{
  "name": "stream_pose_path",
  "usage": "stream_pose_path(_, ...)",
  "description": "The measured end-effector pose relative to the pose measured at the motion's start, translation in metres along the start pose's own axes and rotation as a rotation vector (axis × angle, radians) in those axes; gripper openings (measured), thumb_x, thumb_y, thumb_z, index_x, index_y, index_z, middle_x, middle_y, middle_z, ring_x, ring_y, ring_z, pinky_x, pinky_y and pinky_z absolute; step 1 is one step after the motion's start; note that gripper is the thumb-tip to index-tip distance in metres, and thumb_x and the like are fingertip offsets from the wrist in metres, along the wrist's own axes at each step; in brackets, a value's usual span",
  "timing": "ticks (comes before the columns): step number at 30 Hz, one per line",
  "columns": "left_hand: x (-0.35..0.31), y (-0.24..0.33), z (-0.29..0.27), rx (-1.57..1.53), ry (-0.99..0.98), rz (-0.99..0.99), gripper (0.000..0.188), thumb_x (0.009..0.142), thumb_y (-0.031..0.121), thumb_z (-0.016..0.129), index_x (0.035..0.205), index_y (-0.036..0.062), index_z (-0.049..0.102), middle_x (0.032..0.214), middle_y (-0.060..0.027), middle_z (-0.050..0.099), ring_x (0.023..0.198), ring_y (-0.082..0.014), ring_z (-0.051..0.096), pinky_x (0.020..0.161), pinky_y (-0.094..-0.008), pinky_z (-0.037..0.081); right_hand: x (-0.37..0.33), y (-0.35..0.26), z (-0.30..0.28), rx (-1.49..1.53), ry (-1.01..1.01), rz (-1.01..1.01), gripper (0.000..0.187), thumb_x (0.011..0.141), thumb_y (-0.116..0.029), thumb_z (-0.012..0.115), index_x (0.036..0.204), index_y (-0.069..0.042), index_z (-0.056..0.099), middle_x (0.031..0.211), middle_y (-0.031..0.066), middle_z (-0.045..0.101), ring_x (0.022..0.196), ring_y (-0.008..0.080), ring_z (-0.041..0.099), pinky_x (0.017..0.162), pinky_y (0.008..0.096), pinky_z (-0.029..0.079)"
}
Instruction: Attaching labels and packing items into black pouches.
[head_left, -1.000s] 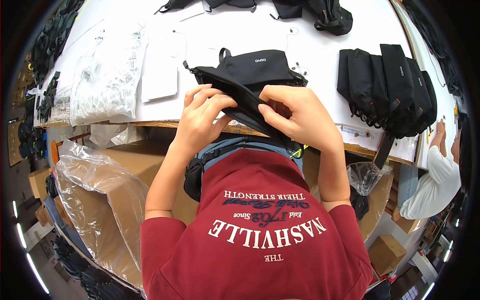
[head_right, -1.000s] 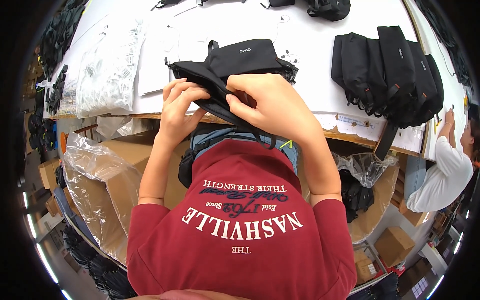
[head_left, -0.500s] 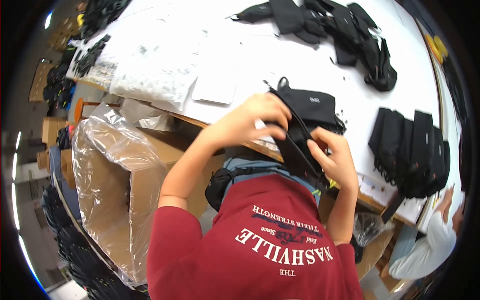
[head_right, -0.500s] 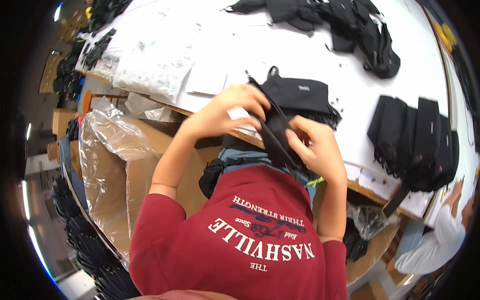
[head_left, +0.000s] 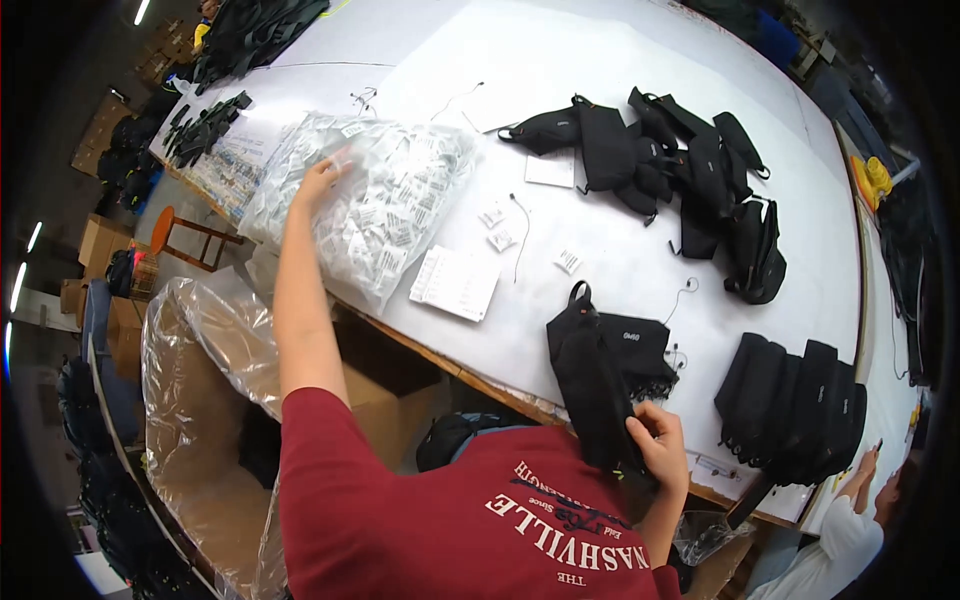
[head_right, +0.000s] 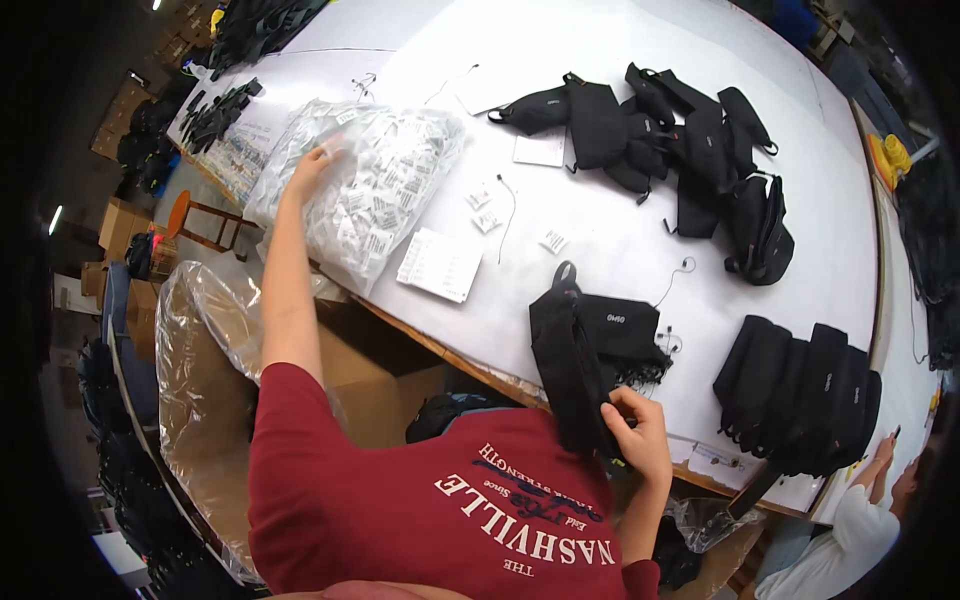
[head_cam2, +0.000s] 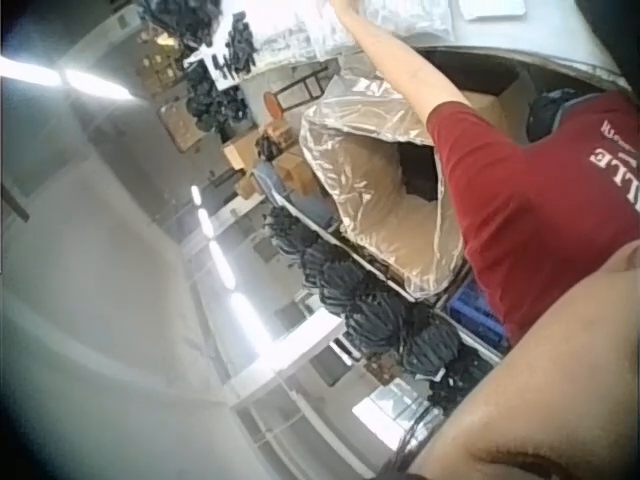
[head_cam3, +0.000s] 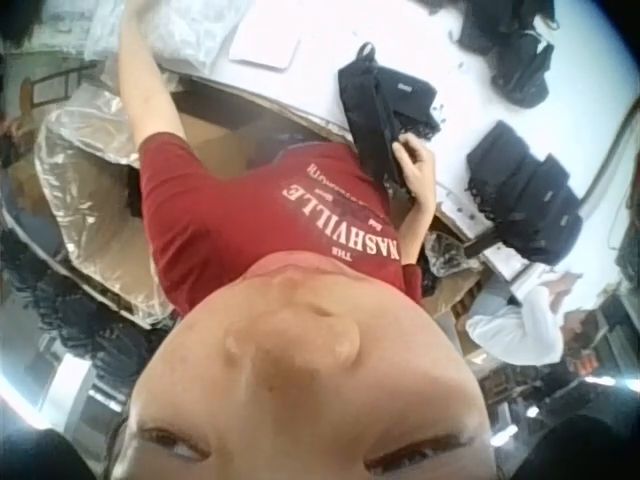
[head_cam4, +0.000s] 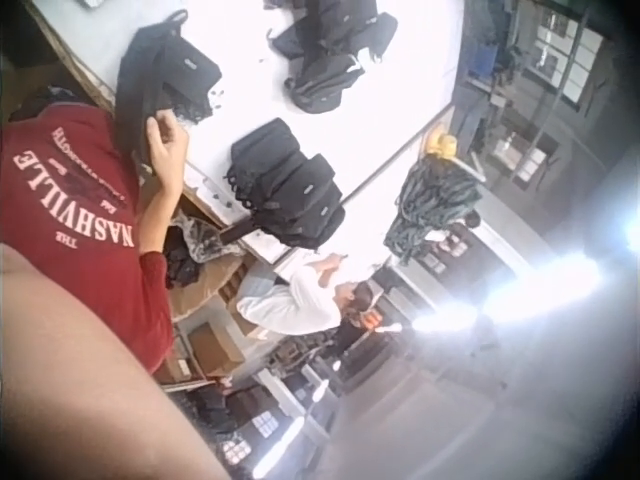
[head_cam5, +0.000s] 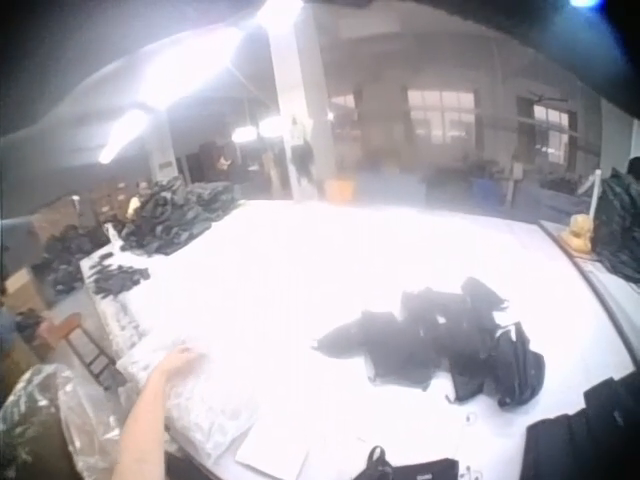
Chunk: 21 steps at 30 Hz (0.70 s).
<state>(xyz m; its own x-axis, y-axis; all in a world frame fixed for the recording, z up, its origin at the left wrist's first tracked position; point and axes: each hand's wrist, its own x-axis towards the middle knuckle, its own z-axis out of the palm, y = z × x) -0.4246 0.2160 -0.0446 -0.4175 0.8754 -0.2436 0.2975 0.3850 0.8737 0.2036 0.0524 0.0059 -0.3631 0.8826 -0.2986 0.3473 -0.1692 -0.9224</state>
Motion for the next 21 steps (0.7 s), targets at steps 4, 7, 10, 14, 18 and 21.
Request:
stream_pose_path(4,0.017,0.012,-0.006,0.188,-0.203,0.02,0.078,0.083,0.014,0.066,0.147,0.0142,0.02,0.138,-0.0134,0.044,0.132,-0.0217,0.035,0.103,-0.0353,0.035,0.023,-0.009,-0.002,0.067,-0.082,0.041,0.014,0.085,-0.008,0.059,0.077,0.001,0.053,0.063,-0.0025,0.049,0.061,0.0025,0.045,0.055,0.0204,0.036)
stream_pose_path(7,0.022,0.025,0.011,0.461,-0.296,-0.002,0.107,0.073,0.038,0.077,0.149,0.0155,0.005,0.147,-0.0208,0.029,0.136,-0.0295,0.027,0.109,-0.0426,0.029,0.036,-0.016,-0.001,0.05,-0.101,0.044,0.014,0.085,-0.008,0.059,0.077,0.001,0.052,0.062,-0.0028,0.048,0.06,0.0026,0.044,0.054,0.0207,0.035)
stream_pose_path(10,0.023,0.018,0.009,0.659,-0.159,0.073,0.118,0.063,0.056,0.078,0.148,0.0074,0.012,0.143,-0.0255,0.032,0.134,-0.033,0.031,0.108,-0.041,0.031,0.046,-0.017,0.0,0.032,-0.1,0.036,0.014,0.085,-0.008,0.059,0.076,0.001,0.051,0.061,-0.0028,0.046,0.058,0.0028,0.042,0.053,0.0212,0.034)
stream_pose_path(14,0.013,0.031,0.008,0.587,-0.327,-0.065,0.117,0.059,0.061,0.078,0.141,-0.0041,0.026,0.137,-0.027,0.04,0.129,-0.0352,0.038,0.106,-0.0398,0.033,0.053,-0.016,0.002,0.002,-0.082,0.014,0.015,0.084,-0.007,0.059,0.075,0.002,0.05,0.06,-0.0015,0.045,0.057,0.0036,0.04,0.052,0.0219,0.034)
stream_pose_path(18,0.009,0.025,0.002,0.635,-0.391,-0.034,0.103,0.061,0.056,0.08,0.133,-0.0069,0.04,0.131,-0.0268,0.047,0.121,-0.0342,0.048,0.1,-0.0378,0.04,0.051,-0.013,0.001,-0.008,-0.091,-0.011,0.016,0.083,-0.008,0.059,0.074,0.003,0.05,0.06,-0.0006,0.044,0.057,0.0042,0.04,0.052,0.0225,0.034)
stream_pose_path(21,0.02,0.001,-0.005,0.567,-0.414,-0.214,0.089,0.064,0.051,0.08,0.125,-0.0068,0.05,0.123,-0.0245,0.054,0.113,-0.0309,0.053,0.093,-0.0363,0.043,0.047,-0.005,0.001,-0.012,-0.063,-0.057,0.016,0.083,-0.008,0.059,0.074,0.002,0.05,0.059,-0.0004,0.044,0.056,0.0048,0.039,0.052,0.0228,0.034)
